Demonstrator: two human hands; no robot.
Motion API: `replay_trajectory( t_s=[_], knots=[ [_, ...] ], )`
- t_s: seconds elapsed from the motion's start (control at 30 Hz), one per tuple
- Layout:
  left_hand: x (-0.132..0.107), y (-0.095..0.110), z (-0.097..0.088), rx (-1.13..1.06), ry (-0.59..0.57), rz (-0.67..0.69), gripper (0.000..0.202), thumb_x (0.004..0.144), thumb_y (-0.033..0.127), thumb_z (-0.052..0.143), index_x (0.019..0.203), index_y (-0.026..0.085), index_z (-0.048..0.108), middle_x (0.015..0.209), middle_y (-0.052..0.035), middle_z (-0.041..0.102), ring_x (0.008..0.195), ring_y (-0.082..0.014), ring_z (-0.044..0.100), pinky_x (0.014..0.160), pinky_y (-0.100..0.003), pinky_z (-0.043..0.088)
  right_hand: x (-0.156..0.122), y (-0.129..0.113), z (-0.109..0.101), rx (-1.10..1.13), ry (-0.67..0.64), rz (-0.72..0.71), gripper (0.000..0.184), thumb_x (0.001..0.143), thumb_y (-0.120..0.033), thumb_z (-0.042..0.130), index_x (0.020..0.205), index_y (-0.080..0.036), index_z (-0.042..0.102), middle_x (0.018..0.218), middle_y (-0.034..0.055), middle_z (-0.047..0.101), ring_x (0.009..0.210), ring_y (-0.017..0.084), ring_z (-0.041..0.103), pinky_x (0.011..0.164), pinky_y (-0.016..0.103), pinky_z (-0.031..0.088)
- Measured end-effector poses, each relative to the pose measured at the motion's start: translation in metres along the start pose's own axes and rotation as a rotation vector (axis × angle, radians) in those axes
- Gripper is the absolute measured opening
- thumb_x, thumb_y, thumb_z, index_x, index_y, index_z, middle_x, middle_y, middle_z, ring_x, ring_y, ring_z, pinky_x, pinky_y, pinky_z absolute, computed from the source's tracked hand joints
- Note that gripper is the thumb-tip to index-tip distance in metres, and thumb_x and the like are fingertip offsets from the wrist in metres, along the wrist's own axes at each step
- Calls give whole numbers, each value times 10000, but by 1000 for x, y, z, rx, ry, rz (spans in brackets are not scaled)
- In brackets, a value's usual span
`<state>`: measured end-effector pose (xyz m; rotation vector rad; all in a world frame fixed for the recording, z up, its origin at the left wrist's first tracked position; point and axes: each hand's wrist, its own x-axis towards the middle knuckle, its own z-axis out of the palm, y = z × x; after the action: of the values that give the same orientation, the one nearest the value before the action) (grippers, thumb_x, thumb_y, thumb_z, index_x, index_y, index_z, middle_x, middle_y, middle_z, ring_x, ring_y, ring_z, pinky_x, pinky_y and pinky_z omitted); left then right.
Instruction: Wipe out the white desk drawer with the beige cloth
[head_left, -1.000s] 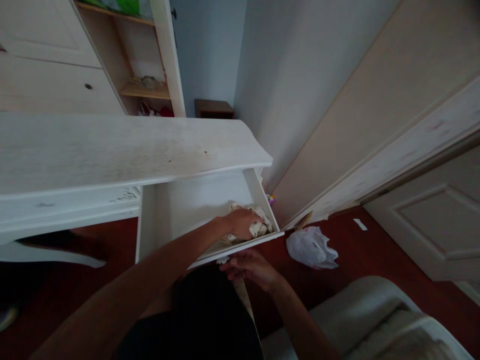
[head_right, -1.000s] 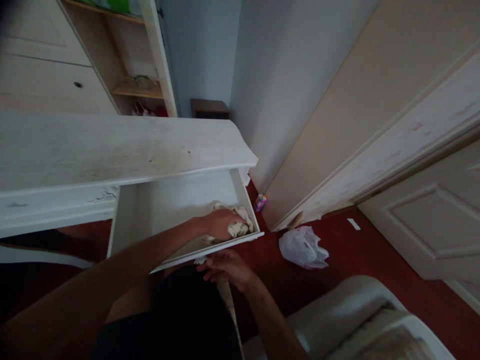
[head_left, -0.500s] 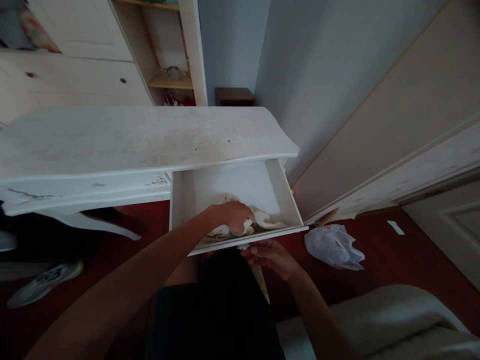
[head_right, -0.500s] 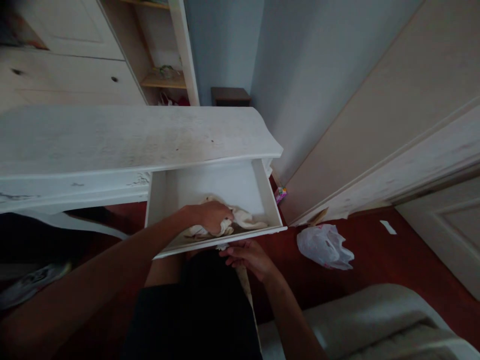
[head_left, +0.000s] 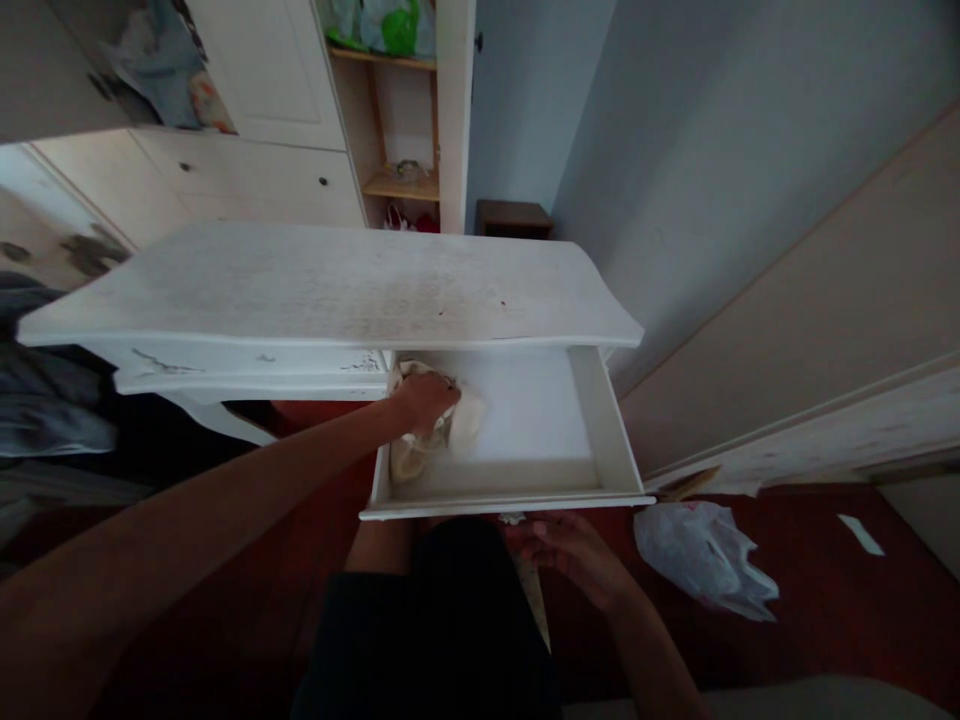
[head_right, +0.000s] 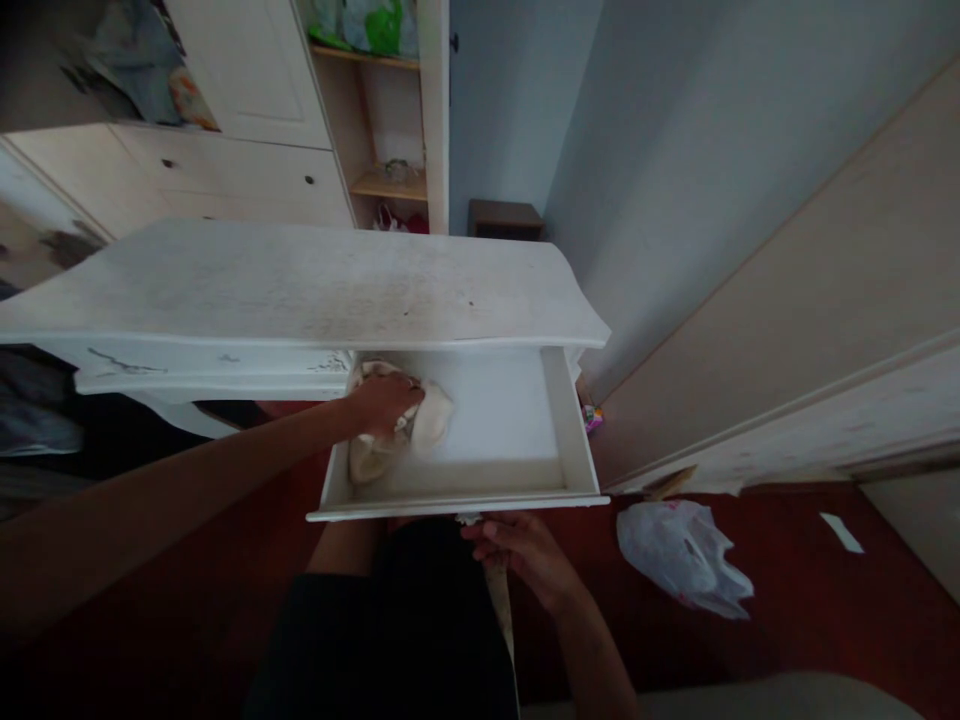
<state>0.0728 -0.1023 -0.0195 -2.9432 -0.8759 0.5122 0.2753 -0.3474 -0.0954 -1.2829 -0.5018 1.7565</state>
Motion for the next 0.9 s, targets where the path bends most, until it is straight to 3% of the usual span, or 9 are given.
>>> replay_trajectory(
  t_s=[0.1, 0.3, 0.47, 0.7, 0.8, 0.9],
  knots=[
    [14, -10, 2, -6, 98, -160, 522, 750, 87, 697, 1267, 109, 628, 1248, -248, 651, 1174, -405, 615, 885, -501, 537, 2, 3, 2, 40, 33, -4, 440, 622, -492, 924, 865, -151, 789, 972, 133, 801, 682, 143, 706, 656, 256, 505],
    [46, -27, 7, 1, 272, -236, 678, 741, 82, 666, 1409, 81, 552, 1366, -261, 608, 1311, -427, 534, 1096, -550, 401, 4, 10, 4, 69, 70, -34, 466, 625, -508, 919, 878, -143, 778, 960, 142, 801, 690, 142, 711, 650, 245, 498],
    [52, -28, 3, -35, 284, -310, 687, 803, 131, 591, 1481, 96, 487, 1425, -219, 590, 1367, -408, 496, 1165, -532, 322, 4, 13, 9, 67, 101, -55, 511, 575, -470, 949, 928, -143, 778, 945, 127, 800, 697, 142, 699, 666, 256, 498],
    [43, -20, -2, -88, 256, -334, 630, 758, 134, 634, 1381, 66, 567, 1449, -256, 553, 1358, -419, 500, 1114, -525, 396, 12, 25, 25, 200, 261, -64, 500, 466, -430, 992, 821, -151, 775, 789, 76, 783, 609, 114, 652, 590, 221, 477],
    [44, -17, -1, -229, 218, -369, 570, 756, 158, 633, 1320, 85, 609, 1327, -256, 640, 1238, -421, 602, 1006, -514, 487, 15, 29, 31, 259, 305, -74, 489, 446, -423, 997, 789, -155, 772, 733, 58, 769, 583, 103, 640, 567, 203, 466],
    [50, -7, 0, -328, 204, -351, 499, 760, 189, 630, 1255, 121, 648, 1191, -201, 715, 1108, -358, 681, 928, -426, 537, 15, 31, 34, 295, 319, -89, 472, 459, -398, 997, 795, -155, 770, 727, 48, 764, 581, 93, 634, 563, 190, 461]
  ],
)
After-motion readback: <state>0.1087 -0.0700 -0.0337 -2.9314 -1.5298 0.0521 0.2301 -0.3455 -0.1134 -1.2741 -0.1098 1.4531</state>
